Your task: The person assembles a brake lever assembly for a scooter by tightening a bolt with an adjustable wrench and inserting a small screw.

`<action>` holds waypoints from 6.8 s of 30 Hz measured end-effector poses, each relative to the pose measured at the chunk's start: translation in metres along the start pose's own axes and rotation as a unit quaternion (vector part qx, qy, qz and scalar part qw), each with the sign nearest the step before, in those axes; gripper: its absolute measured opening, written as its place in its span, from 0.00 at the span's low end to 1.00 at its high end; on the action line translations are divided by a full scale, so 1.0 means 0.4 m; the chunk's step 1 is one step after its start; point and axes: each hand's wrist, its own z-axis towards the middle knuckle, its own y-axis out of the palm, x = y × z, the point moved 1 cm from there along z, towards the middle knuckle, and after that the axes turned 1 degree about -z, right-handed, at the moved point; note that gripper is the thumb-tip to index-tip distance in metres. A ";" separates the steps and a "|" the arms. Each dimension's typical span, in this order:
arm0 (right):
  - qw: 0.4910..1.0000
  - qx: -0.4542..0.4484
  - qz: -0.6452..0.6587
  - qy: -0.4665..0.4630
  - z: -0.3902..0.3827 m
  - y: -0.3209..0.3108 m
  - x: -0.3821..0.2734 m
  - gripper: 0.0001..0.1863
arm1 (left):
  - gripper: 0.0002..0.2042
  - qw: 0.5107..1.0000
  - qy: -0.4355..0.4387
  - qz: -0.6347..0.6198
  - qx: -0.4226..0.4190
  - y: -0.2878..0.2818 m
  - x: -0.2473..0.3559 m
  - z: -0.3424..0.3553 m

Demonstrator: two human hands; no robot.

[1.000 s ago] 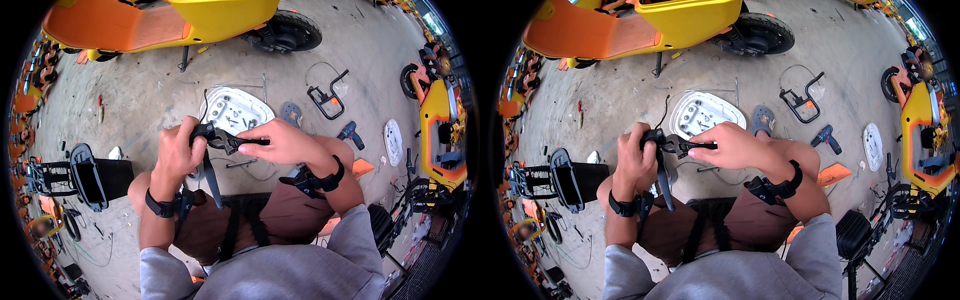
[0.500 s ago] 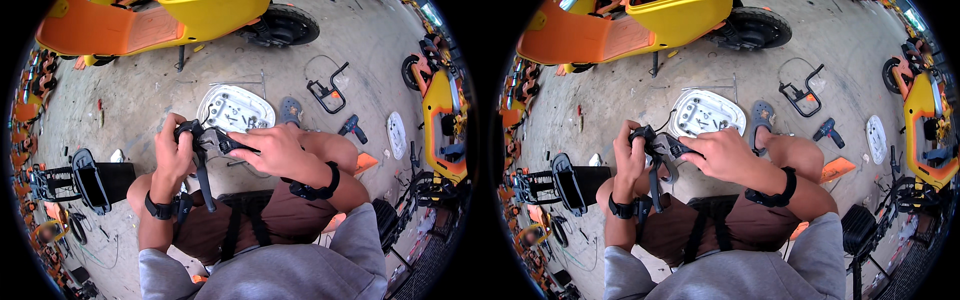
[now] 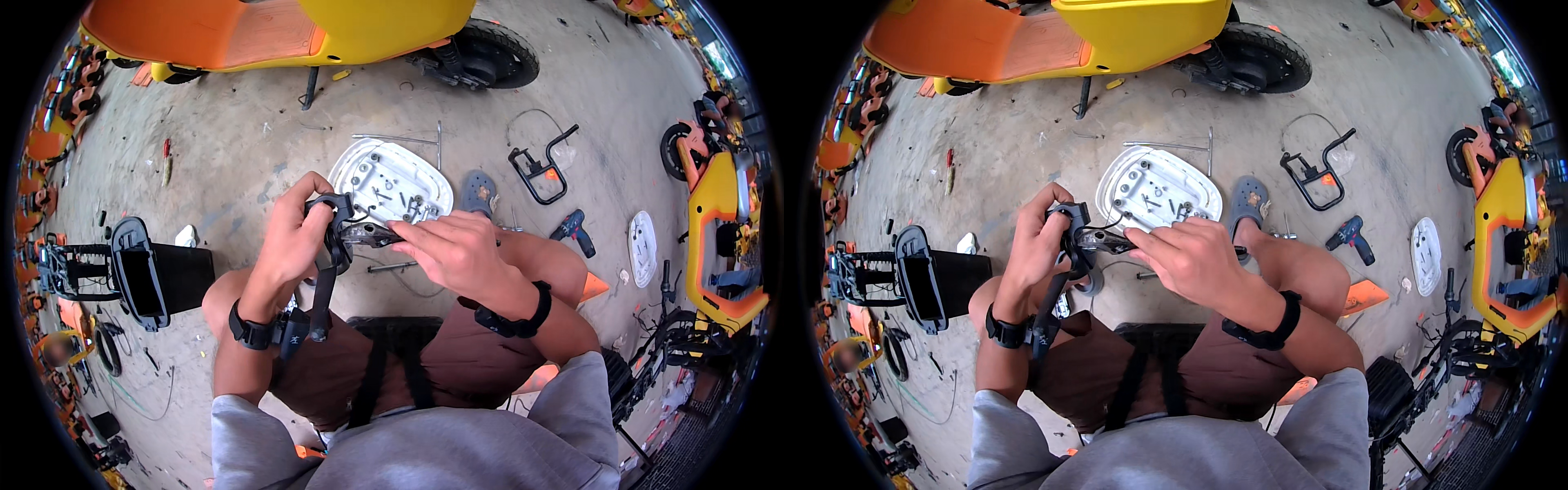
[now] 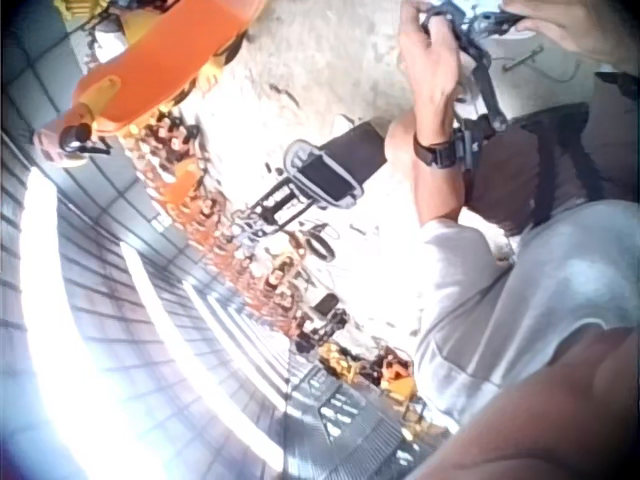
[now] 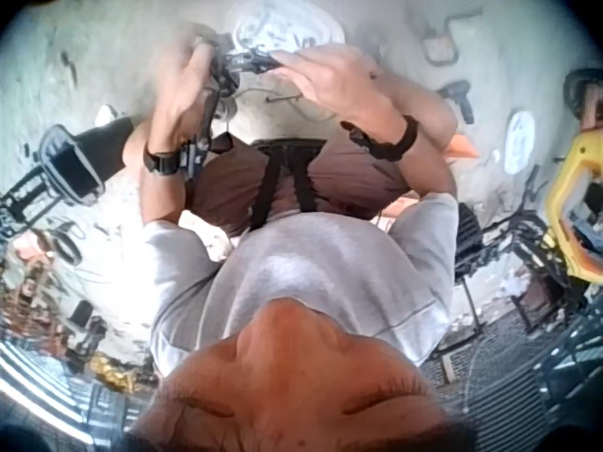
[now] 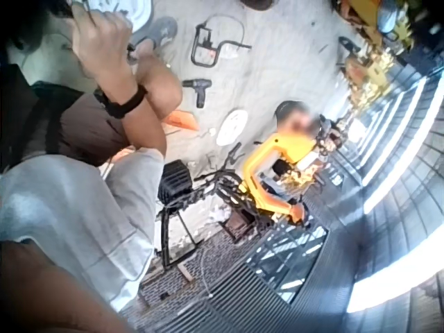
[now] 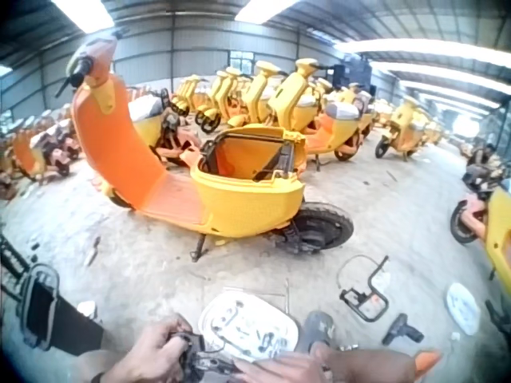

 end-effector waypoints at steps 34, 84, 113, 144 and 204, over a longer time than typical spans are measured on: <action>0.969 0.045 -0.174 -0.171 0.008 -0.055 0.026 0.18 | 0.08 0.922 -0.238 -0.228 -0.203 0.016 0.039 -0.025; 0.920 -0.222 0.241 0.214 0.023 -0.049 0.039 0.12 | 0.08 0.976 0.186 0.087 0.076 -0.059 0.016 -0.036; 0.925 -0.262 0.205 0.182 0.017 -0.071 0.013 0.15 | 0.07 0.980 0.157 0.116 0.045 -0.030 -0.008 -0.045; 0.995 -0.089 -0.020 -0.026 -0.031 -0.014 0.015 0.21 | 0.07 0.981 -0.144 -0.109 -0.066 -0.040 -0.009 -0.027; 0.749 -0.384 0.435 0.320 -0.011 -0.033 0.078 0.16 | 0.08 0.920 0.293 0.261 -0.015 -0.006 0.018 -0.044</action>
